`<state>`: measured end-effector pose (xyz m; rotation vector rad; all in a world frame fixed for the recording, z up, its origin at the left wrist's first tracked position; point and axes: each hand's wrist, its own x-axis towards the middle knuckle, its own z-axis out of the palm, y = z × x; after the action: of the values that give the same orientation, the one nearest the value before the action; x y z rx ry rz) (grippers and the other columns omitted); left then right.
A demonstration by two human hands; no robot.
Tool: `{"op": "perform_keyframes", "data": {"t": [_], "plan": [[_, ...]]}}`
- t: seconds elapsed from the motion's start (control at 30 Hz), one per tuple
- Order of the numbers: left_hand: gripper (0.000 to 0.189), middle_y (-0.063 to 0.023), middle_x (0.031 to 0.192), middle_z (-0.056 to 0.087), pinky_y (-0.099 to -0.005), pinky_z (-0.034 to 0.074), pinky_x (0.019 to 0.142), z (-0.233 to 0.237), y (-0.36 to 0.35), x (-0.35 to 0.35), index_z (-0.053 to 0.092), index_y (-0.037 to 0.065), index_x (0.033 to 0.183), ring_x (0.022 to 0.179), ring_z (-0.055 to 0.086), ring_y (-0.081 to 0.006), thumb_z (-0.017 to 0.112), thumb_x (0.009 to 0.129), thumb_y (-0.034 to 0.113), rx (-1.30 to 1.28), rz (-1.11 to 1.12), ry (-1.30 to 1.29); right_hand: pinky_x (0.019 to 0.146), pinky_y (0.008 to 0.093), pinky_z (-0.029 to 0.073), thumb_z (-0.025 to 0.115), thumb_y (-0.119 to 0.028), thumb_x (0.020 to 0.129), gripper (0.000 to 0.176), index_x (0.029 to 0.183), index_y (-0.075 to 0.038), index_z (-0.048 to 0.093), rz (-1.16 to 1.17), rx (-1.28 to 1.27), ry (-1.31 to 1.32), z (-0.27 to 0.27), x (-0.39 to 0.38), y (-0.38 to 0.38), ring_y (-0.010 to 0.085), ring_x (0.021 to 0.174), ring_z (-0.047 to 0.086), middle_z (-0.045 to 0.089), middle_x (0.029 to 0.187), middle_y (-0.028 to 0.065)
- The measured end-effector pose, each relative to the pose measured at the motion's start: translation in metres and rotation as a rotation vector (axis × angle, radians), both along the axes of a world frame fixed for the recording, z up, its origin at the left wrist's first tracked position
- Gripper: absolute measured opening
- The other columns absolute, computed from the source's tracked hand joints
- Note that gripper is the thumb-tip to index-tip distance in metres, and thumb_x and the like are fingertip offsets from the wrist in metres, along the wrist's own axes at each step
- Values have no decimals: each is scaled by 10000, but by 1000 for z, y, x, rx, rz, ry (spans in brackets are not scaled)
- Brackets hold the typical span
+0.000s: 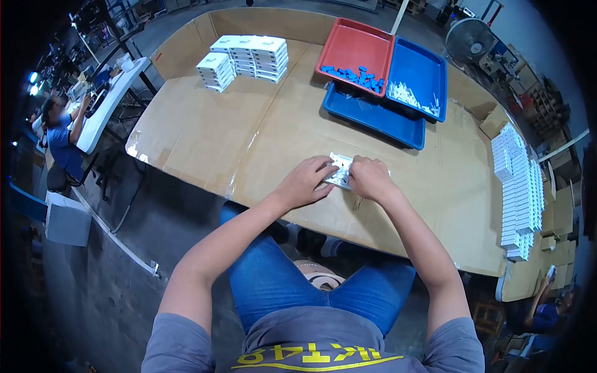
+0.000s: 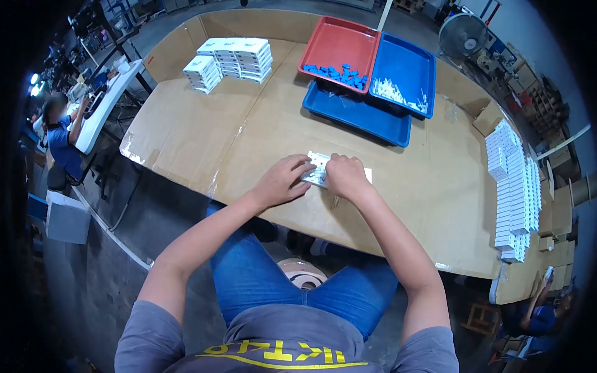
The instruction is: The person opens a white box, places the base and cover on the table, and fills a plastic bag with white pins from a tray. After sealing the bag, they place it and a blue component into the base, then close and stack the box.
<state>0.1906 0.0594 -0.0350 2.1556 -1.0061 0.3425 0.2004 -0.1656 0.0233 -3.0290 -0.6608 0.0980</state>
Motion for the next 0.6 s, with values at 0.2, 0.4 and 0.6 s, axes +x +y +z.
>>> {"op": "perform_keyframes", "data": {"t": [0.2, 0.4, 0.6], "plan": [[832, -218, 1471, 529, -506, 363, 1198, -1, 0, 4, 466, 34, 1483, 1399, 477, -403, 798, 816, 405, 21, 160, 70, 842, 443, 575, 658, -205, 876, 252, 989, -29, 798, -88, 483, 263, 14, 67, -40, 380, 930, 739, 761, 974, 224], [825, -203, 1479, 524, -533, 319, 1230, -4, 0, 10, 475, 25, 1471, 1416, 466, -387, 787, 822, 428, 113, 127, 104, 894, 464, 560, 650, -205, 910, 261, 1009, -6, 787, -384, 525, -334, 33, 184, -64, 406, 999, 724, 745, 1041, 247], [847, -185, 1510, 497, -530, 305, 1240, -1, -1, 10, 450, 19, 1494, 1444, 445, -353, 754, 836, 458, 145, 120, 102, 1189, 514, 382, 669, -229, 944, 360, 1133, 69, 736, -360, 235, -515, 15, 278, -69, 468, 1461, 408, 478, 1527, 301]]}}
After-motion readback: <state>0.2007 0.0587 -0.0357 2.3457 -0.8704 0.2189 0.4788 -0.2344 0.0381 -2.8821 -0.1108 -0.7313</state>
